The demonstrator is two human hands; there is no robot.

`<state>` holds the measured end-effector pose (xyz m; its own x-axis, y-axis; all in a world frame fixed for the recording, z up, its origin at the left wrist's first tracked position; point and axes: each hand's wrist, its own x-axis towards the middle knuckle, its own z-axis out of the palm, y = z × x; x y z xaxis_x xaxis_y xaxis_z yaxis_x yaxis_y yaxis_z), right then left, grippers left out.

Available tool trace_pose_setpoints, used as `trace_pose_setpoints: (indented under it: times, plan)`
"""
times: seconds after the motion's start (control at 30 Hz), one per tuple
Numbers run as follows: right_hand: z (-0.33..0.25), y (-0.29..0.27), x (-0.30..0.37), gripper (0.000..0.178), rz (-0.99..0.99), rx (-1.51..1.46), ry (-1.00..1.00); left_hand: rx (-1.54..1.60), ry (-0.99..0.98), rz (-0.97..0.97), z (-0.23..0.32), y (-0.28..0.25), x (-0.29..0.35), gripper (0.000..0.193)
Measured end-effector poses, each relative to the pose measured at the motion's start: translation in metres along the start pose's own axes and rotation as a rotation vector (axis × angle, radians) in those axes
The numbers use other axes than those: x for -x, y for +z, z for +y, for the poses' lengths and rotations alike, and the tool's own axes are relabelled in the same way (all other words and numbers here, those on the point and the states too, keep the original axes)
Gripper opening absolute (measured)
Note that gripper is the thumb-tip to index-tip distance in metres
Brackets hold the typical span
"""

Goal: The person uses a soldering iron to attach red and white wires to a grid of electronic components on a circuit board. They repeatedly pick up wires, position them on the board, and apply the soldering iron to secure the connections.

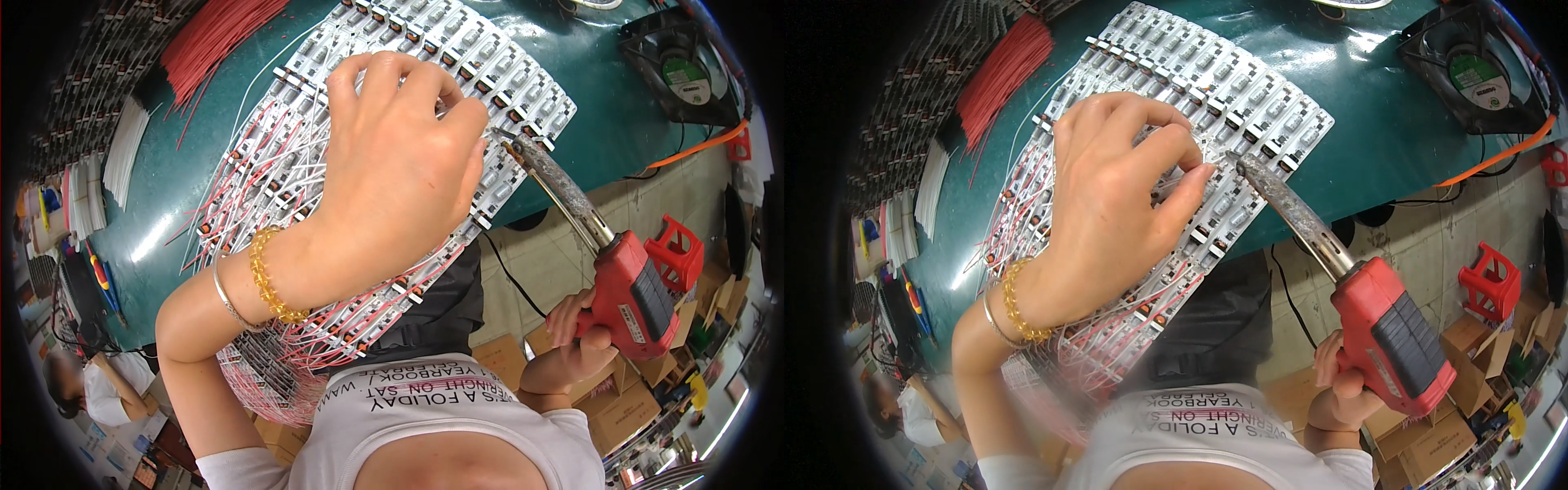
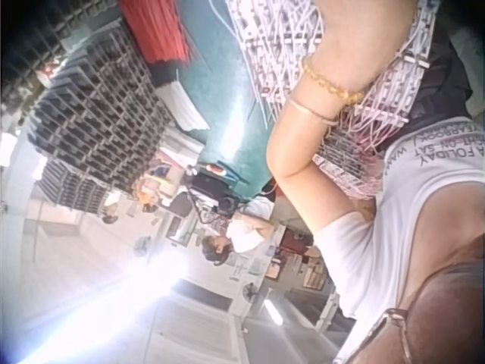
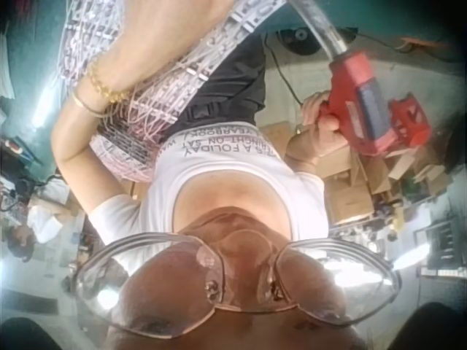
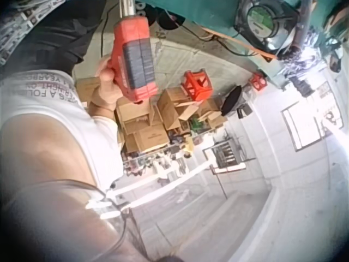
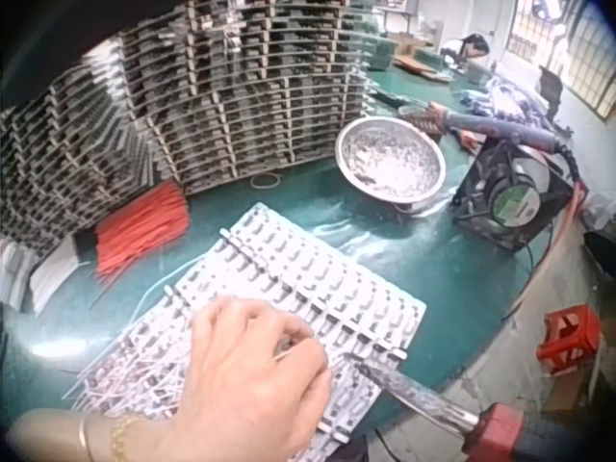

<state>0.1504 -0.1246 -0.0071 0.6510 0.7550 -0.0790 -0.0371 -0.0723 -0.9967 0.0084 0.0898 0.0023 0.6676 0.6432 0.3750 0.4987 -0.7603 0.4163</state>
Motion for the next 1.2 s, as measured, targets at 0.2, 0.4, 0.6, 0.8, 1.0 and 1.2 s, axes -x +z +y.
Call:
trace_pose_setpoints:
  times: [0.2,0.4,0.6,0.8,1.0,1.2]
  plan:
    - [-0.002,-0.004,-0.003,0.074,-0.114,-0.045,-0.049,-0.029,0.037,0.018,0.001,0.003,0.000,0.010]
    - [-0.002,-0.007,-0.007,0.079,-0.193,-0.105,-0.041,-0.053,0.046,0.008,0.000,0.001,0.001,0.010]
    - [-0.001,-0.005,-0.008,0.074,-0.186,-0.134,-0.109,-0.146,0.045,0.135,-0.010,-0.029,0.006,0.015]
    - [-0.002,-0.003,-0.009,0.071,-0.155,-0.182,-0.129,-1.188,-0.443,0.148,-0.181,-0.148,0.091,0.023]
    - [-0.006,0.002,-0.013,0.070,-0.224,-0.198,-0.161,-0.687,-0.546,0.022,-0.257,-0.171,0.147,0.016]
    - [-0.006,0.002,-0.010,0.067,-0.231,-0.182,-0.171,-0.945,-0.379,-0.031,-0.239,-0.158,0.137,0.011]
